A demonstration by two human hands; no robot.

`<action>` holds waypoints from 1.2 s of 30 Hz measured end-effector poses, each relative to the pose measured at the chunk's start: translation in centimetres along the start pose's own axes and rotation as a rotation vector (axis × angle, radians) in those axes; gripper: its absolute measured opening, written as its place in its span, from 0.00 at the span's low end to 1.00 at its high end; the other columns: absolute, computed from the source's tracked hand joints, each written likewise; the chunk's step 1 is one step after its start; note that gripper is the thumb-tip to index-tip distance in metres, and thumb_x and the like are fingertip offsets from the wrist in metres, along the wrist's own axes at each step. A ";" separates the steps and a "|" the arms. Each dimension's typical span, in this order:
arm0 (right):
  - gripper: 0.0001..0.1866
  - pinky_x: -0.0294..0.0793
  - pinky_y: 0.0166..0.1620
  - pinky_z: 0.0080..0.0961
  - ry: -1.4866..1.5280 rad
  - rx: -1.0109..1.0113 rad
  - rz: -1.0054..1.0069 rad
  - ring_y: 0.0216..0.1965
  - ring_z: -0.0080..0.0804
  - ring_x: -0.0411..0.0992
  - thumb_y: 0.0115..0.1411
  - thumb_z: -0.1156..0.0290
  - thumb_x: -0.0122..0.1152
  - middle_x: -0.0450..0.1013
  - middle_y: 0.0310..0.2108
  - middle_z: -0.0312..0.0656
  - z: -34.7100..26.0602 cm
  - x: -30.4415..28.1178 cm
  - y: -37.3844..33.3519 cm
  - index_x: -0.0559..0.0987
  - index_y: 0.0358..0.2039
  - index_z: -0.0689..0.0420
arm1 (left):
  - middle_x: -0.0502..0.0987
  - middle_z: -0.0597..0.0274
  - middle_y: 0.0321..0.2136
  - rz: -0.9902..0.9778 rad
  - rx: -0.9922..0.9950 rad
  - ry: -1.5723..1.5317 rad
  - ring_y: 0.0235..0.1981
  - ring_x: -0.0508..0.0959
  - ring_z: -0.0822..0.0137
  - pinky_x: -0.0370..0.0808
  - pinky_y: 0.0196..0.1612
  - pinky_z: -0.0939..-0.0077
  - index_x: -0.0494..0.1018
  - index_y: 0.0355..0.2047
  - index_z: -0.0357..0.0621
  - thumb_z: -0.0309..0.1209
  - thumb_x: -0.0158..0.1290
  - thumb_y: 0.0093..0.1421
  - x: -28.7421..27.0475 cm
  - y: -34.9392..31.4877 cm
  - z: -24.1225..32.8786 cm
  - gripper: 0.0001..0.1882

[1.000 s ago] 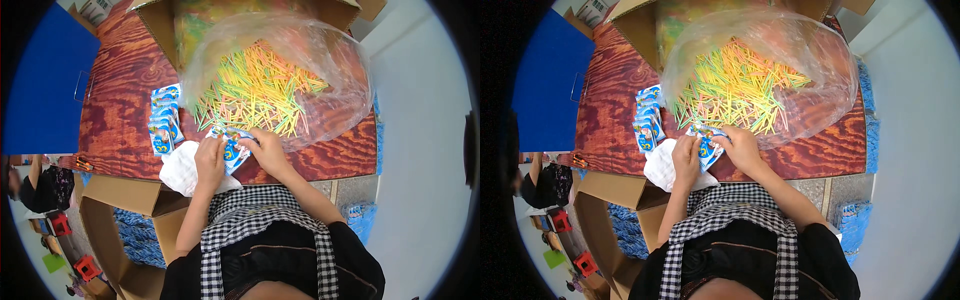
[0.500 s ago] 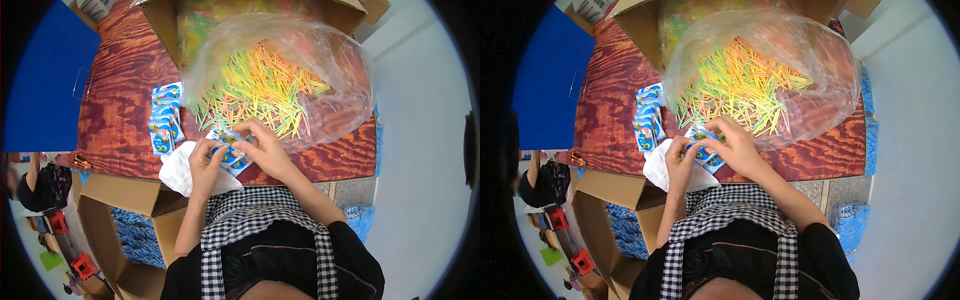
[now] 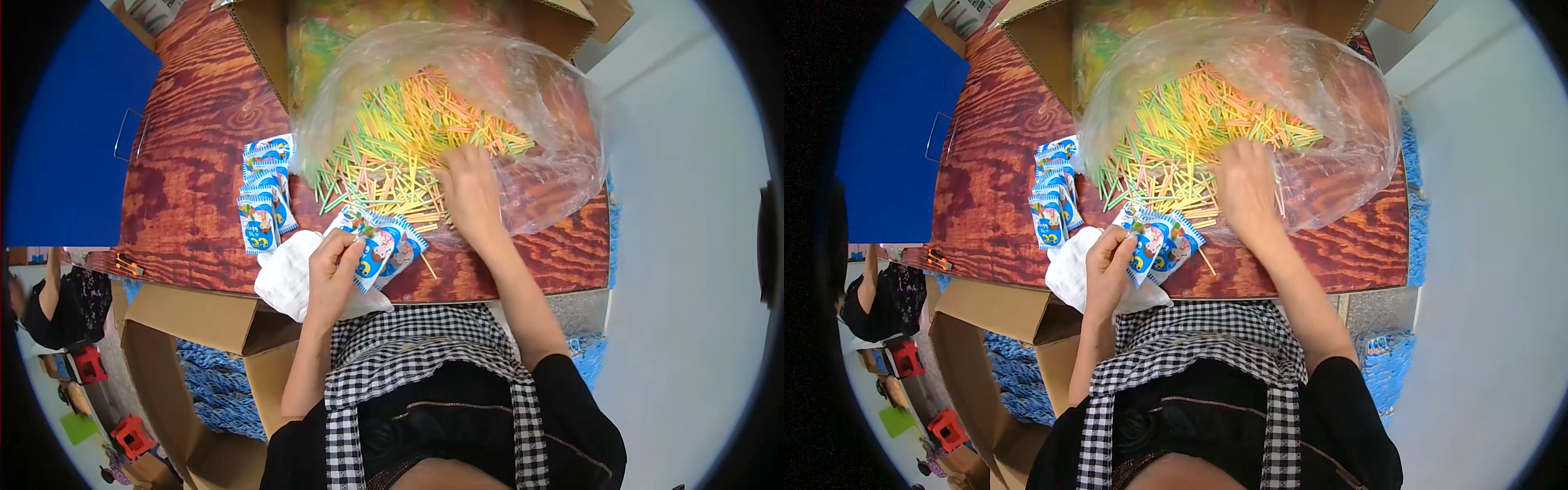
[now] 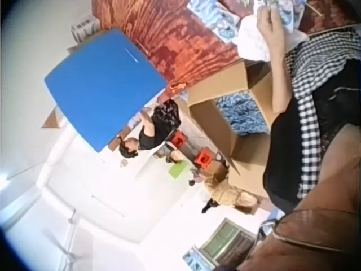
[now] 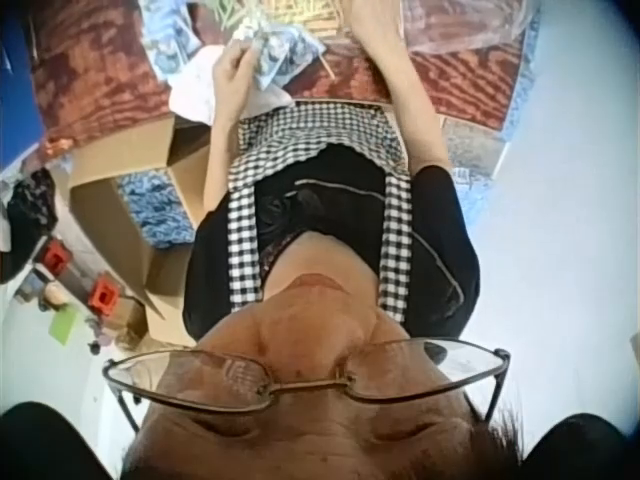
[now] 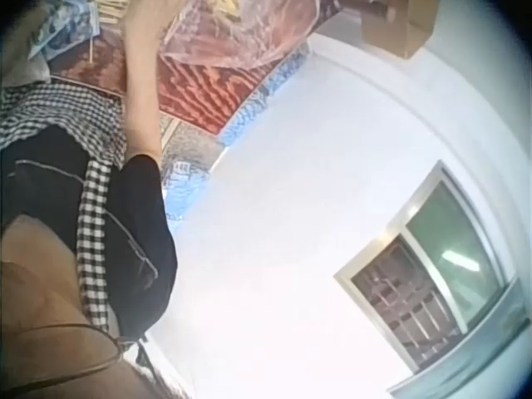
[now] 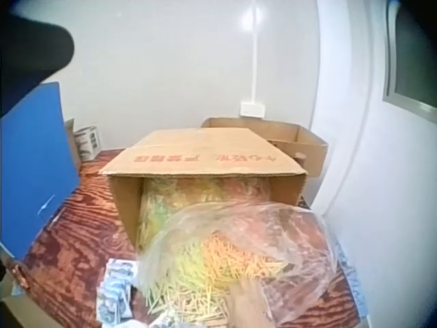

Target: Manually packaging small yellow toy components into blue plastic pouches.

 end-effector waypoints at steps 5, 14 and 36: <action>0.07 0.65 0.46 0.38 -0.609 -0.050 -0.175 0.41 0.46 0.67 0.49 0.75 0.54 0.71 0.36 0.49 1.4 3.5 1.9 0.76 0.29 0.62 | 0.66 0.69 0.25 -0.037 0.022 -0.023 0.27 0.64 0.79 0.61 0.31 0.84 0.69 0.27 0.33 0.24 0.50 0.61 1.8 0.2 0.4 0.07; 0.04 0.70 0.32 0.34 -0.387 0.106 -0.130 0.26 0.42 0.72 0.52 0.73 0.53 0.72 0.22 0.48 3.9 1.5 3.1 0.73 0.26 0.61 | 0.66 0.65 0.23 -0.012 0.025 -0.026 0.25 0.65 0.76 0.63 0.30 0.82 0.70 0.28 0.32 0.24 0.52 0.60 1.7 0.6 -0.2 0.06; 0.07 0.68 0.29 0.20 1.609 0.569 0.008 0.26 0.26 0.67 0.67 0.68 0.48 0.68 0.27 0.37 2.4 5.0 0.0 0.68 0.39 0.58 | 0.70 0.48 0.52 -0.079 -0.474 -1.506 0.56 0.69 0.53 0.62 0.63 0.55 0.66 0.47 0.37 0.29 0.42 0.66 9.1 4.4 -1.1 0.12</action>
Point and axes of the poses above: each hand's wrist, its own y-axis towards the middle knuckle, its own x-axis out of the palm, z = x × y, the point moved 10 cm from there along y, towards the middle knuckle
